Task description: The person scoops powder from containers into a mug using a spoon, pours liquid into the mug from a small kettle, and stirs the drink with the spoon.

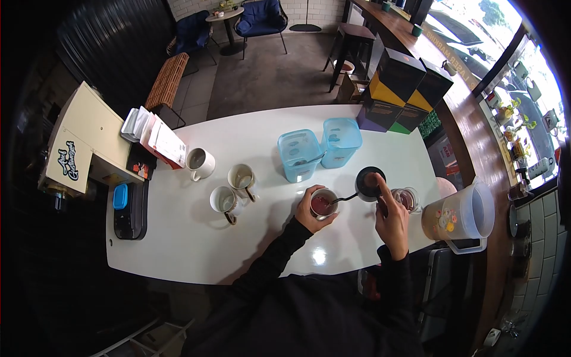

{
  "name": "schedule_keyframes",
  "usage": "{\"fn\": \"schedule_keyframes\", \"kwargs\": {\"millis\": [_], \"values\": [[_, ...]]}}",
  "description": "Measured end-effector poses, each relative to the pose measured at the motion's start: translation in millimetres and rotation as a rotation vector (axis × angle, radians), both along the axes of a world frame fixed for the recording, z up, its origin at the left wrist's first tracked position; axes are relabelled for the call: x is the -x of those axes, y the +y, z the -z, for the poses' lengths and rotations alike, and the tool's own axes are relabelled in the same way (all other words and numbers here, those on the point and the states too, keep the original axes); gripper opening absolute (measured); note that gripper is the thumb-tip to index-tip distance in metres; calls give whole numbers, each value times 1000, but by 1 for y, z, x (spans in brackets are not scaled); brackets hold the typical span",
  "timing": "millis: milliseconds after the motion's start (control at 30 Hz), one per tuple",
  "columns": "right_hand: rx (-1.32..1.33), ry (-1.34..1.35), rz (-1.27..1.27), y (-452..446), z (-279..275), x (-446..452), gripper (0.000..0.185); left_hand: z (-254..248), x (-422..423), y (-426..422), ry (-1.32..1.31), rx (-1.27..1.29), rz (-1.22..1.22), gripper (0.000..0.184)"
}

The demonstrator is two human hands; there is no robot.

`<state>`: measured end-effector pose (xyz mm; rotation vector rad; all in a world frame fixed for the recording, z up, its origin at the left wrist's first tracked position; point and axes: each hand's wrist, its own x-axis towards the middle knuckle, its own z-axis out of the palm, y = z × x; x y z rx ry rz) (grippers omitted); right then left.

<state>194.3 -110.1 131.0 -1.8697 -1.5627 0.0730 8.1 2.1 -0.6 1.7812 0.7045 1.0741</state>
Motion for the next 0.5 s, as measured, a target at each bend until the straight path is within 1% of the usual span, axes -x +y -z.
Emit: {"fn": "schedule_keyframes", "kwargs": {"millis": [233,300,500], "values": [[-18,-4,44,0,-9,0,79,0,0,0,4,-16,-11,80],[15,-53,41,-2,-8,-2,79,1,0,1,-1,-10,-9,80],[27,-21,-3,-4,-5,0,79,3,-1,1,-7,-4,-4,81]]}}
